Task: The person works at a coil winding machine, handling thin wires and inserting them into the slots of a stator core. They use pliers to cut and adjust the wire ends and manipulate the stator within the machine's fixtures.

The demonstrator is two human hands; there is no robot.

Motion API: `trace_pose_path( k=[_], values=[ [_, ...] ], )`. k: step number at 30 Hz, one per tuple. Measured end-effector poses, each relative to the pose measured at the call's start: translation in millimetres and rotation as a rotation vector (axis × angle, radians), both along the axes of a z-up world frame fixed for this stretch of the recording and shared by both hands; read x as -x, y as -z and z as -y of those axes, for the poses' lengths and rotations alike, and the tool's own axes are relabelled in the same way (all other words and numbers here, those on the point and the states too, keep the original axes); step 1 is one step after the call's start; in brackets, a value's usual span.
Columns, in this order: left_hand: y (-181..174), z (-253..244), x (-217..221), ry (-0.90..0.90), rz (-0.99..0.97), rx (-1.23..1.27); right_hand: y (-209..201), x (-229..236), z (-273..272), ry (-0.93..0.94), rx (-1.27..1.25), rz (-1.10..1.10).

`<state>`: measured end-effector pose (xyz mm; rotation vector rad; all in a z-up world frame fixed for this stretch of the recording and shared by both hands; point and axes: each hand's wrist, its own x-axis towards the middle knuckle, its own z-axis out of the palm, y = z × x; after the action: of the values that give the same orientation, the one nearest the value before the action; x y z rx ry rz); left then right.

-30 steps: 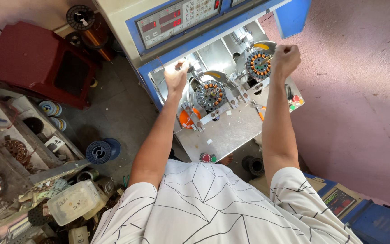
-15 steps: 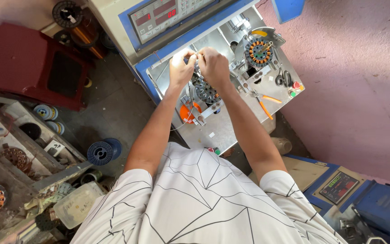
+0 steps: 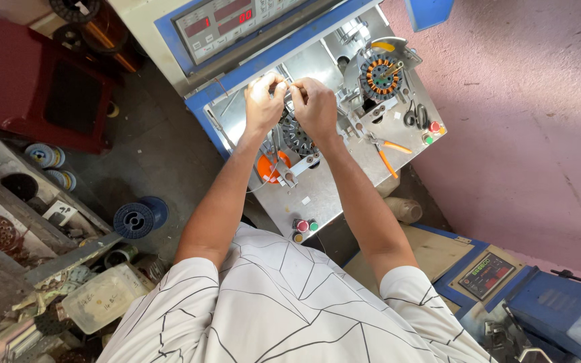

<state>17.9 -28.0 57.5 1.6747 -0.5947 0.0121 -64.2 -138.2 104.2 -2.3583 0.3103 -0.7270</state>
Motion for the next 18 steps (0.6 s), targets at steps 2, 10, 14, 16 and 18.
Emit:
trace_pose_path(
  k=[2, 10, 14, 16, 18],
  values=[
    [0, -4, -2, 0.048, -0.03, -0.008, 0, 8, -1, -0.028, 0.149, 0.035],
    [1, -22, -4, 0.146, 0.175, -0.197, -14, 11, 4, -0.153, 0.36, -0.068],
    [-2, -25, -1, 0.128, 0.254, -0.257, -19, 4, 4, -0.173, 0.381, 0.014],
    [-1, -25, 1, 0.134, 0.242, -0.264, -21, 3, 4, -0.147, 0.291, 0.005],
    [-1, -26, -1, 0.139, 0.226, -0.254, -21, 0, 4, -0.139, 0.219, -0.017]
  ],
)
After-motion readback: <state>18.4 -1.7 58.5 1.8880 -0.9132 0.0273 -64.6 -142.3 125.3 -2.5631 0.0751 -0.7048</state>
